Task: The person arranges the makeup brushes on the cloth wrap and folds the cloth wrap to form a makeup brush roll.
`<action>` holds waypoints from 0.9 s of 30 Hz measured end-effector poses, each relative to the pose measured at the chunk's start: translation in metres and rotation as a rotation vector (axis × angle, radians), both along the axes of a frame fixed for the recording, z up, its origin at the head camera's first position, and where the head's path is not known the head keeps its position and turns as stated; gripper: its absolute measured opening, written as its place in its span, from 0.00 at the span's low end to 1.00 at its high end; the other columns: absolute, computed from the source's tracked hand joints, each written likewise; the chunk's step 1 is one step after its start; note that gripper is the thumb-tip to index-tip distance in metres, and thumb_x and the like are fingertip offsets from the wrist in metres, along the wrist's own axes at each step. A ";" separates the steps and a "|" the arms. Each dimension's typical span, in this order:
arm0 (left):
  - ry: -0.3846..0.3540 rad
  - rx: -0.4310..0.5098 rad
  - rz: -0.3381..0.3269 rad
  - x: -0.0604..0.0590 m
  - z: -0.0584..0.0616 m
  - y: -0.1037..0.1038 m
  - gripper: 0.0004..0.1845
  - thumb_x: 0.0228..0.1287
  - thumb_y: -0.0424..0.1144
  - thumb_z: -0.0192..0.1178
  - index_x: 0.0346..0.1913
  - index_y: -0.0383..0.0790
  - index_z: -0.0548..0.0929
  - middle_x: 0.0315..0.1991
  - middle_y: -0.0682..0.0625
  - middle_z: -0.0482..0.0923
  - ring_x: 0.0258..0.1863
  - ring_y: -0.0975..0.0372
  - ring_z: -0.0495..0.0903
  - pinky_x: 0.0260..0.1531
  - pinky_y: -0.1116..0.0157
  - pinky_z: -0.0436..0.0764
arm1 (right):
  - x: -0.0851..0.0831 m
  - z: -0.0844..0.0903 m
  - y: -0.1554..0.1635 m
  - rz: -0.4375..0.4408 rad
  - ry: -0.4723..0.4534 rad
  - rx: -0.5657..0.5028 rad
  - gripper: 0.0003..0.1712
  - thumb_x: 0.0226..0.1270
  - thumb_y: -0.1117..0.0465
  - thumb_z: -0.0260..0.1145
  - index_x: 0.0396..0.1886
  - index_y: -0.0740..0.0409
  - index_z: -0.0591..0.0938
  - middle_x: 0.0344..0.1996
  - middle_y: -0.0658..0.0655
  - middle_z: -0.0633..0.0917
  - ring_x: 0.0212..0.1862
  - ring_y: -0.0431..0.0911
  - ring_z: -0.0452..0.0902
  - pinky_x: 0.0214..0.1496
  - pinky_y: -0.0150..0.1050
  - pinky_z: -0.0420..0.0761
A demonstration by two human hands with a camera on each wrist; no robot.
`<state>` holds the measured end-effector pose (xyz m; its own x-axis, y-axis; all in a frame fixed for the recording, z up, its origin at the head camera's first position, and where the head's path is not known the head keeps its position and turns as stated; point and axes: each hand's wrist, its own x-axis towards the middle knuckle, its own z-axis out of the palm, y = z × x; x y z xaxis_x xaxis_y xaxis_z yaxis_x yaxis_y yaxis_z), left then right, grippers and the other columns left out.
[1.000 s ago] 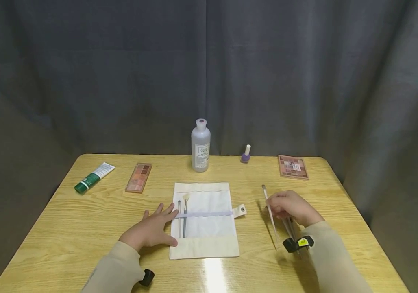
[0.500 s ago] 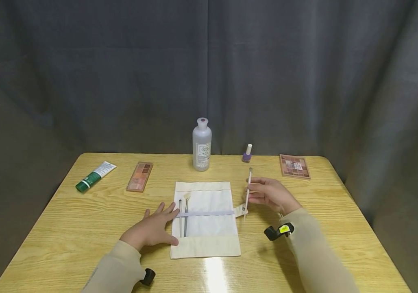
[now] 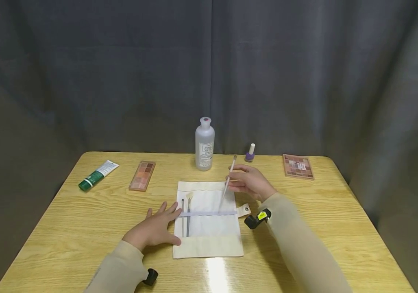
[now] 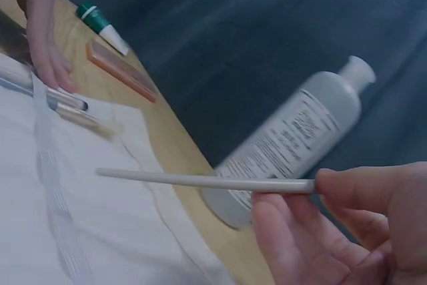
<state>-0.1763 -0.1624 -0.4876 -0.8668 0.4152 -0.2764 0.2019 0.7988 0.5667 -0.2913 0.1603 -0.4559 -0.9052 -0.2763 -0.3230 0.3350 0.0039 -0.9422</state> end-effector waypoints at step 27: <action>-0.012 -0.009 0.002 0.001 0.001 0.000 0.52 0.53 0.52 0.76 0.78 0.43 0.62 0.81 0.48 0.47 0.80 0.44 0.37 0.71 0.34 0.33 | -0.014 -0.033 -0.080 0.056 0.011 0.195 0.17 0.70 0.65 0.66 0.55 0.68 0.81 0.37 0.61 0.86 0.33 0.47 0.86 0.39 0.39 0.88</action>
